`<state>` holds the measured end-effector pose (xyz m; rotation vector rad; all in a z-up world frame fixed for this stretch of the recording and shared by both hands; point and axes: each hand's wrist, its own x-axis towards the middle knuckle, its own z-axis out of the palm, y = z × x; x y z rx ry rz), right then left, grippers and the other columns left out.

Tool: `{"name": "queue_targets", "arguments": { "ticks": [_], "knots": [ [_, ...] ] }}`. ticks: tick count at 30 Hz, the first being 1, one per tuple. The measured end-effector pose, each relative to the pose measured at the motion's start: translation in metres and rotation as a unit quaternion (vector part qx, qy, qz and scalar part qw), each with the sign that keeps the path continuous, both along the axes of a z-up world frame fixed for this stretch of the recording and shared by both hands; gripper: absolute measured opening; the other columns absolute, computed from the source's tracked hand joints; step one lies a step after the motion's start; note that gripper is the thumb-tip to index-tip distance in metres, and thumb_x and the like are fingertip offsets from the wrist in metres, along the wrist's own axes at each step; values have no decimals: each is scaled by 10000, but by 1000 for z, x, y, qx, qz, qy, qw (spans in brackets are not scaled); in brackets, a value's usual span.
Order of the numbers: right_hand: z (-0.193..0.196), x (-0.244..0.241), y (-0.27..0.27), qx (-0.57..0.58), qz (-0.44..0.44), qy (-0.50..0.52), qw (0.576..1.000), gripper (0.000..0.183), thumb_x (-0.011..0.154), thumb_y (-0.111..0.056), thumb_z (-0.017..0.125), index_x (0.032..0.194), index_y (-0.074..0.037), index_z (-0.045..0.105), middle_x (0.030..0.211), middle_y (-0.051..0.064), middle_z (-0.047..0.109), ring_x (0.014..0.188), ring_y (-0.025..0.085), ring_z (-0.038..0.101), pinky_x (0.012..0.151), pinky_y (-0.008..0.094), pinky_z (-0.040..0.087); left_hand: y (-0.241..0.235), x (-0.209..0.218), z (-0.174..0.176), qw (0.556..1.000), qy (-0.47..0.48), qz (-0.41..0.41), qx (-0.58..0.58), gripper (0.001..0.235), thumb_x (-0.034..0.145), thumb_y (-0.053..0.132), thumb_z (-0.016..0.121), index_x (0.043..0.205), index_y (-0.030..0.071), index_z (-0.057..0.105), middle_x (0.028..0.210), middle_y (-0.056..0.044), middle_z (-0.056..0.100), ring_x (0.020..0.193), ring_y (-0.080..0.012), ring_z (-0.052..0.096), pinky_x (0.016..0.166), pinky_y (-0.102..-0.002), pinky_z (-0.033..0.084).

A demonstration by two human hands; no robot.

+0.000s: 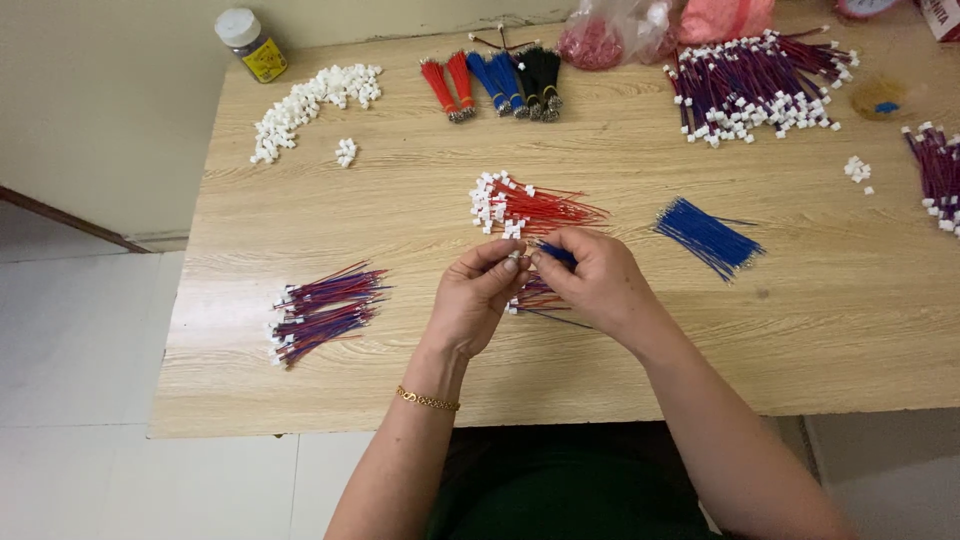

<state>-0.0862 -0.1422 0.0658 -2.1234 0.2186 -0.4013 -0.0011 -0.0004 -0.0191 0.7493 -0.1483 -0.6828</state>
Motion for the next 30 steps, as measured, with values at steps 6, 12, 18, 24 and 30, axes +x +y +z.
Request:
{"name": "queue_targets", "arguments": {
  "ticks": [6,12,18,24,30],
  "knots": [
    [12,-3,7,1,-9,-3,1000,116,854,-181,683,890,-73,707,729,153,653,734,266,650,676,360,495,1,1,3,1000,17,-4,-6,215,870,-69,629,1061,10,685,1067,-159,694,938,-242,701,816,-316,617],
    [0,2,3,-2,-9,-5,1000,120,861,-161,674,897,-49,693,742,189,639,732,305,639,672,390,487,-1,2,-3,1000,21,-4,-3,207,862,-61,643,1049,15,688,1065,-153,695,930,-235,700,823,-315,618],
    [-2,0,6,-48,-41,11,998,158,849,-225,709,881,-72,694,734,172,653,749,323,658,662,391,497,0,-1,3,1000,-6,14,25,198,854,-71,654,1033,6,694,1041,-153,697,919,-252,708,806,-330,623],
    [-18,7,4,-37,-41,26,998,152,872,-224,681,889,-73,691,734,175,640,740,318,650,660,394,497,-6,-4,1,997,-34,31,59,194,850,-67,661,1031,-5,693,967,-149,704,855,-227,713,770,-309,632],
    [-6,0,9,-17,3,66,998,227,886,-223,643,952,-8,673,790,268,654,830,444,651,723,511,488,-2,3,-23,976,-112,43,184,198,816,-51,717,1013,-24,717,930,-150,723,815,-170,688,714,-295,619]
  ]
}}
